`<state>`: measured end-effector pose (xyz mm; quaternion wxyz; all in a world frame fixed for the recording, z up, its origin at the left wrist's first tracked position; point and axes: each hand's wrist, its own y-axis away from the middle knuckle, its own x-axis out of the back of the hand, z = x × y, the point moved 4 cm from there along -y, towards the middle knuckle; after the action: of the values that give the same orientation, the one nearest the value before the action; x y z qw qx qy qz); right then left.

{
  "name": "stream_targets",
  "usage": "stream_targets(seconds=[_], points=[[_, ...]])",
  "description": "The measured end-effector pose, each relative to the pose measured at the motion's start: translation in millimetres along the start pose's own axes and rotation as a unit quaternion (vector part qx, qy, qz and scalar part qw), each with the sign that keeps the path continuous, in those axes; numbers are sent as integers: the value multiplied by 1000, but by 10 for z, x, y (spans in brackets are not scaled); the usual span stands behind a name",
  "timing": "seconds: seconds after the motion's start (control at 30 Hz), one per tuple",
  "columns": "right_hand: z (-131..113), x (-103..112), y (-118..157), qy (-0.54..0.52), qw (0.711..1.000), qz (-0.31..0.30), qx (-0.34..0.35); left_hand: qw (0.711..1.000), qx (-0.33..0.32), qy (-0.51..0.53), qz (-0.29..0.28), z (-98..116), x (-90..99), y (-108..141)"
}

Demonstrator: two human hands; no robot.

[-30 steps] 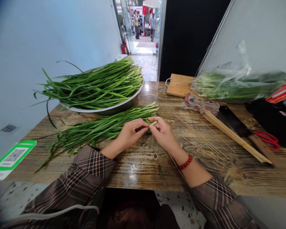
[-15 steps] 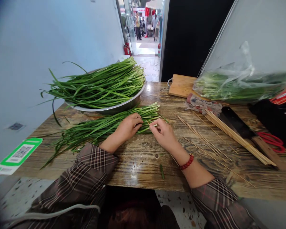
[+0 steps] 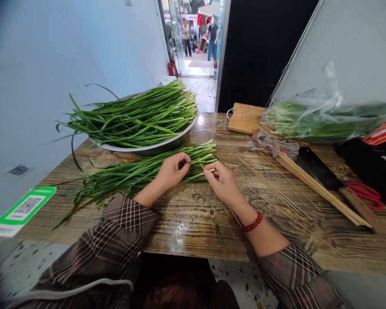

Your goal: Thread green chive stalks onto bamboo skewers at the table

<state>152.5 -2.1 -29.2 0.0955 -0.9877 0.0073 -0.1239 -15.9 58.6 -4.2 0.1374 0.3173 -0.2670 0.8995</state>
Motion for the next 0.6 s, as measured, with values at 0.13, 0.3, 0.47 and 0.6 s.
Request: stream_targets(seconds=[0.13,0.3,0.47,0.6], points=[[-28,8,1,-19,1000,2,-8,989,49,137,6,-5,36,-17],[-98,24,-4,-27,1000,8,4,987,54,152,-14,66,31,2],[-132,36,-4,-21,1000,9,16,990,27,138,-32,133,29,2],[-140,31,2,-16,1000,13,18,994,7,104,-27,175,51,4]])
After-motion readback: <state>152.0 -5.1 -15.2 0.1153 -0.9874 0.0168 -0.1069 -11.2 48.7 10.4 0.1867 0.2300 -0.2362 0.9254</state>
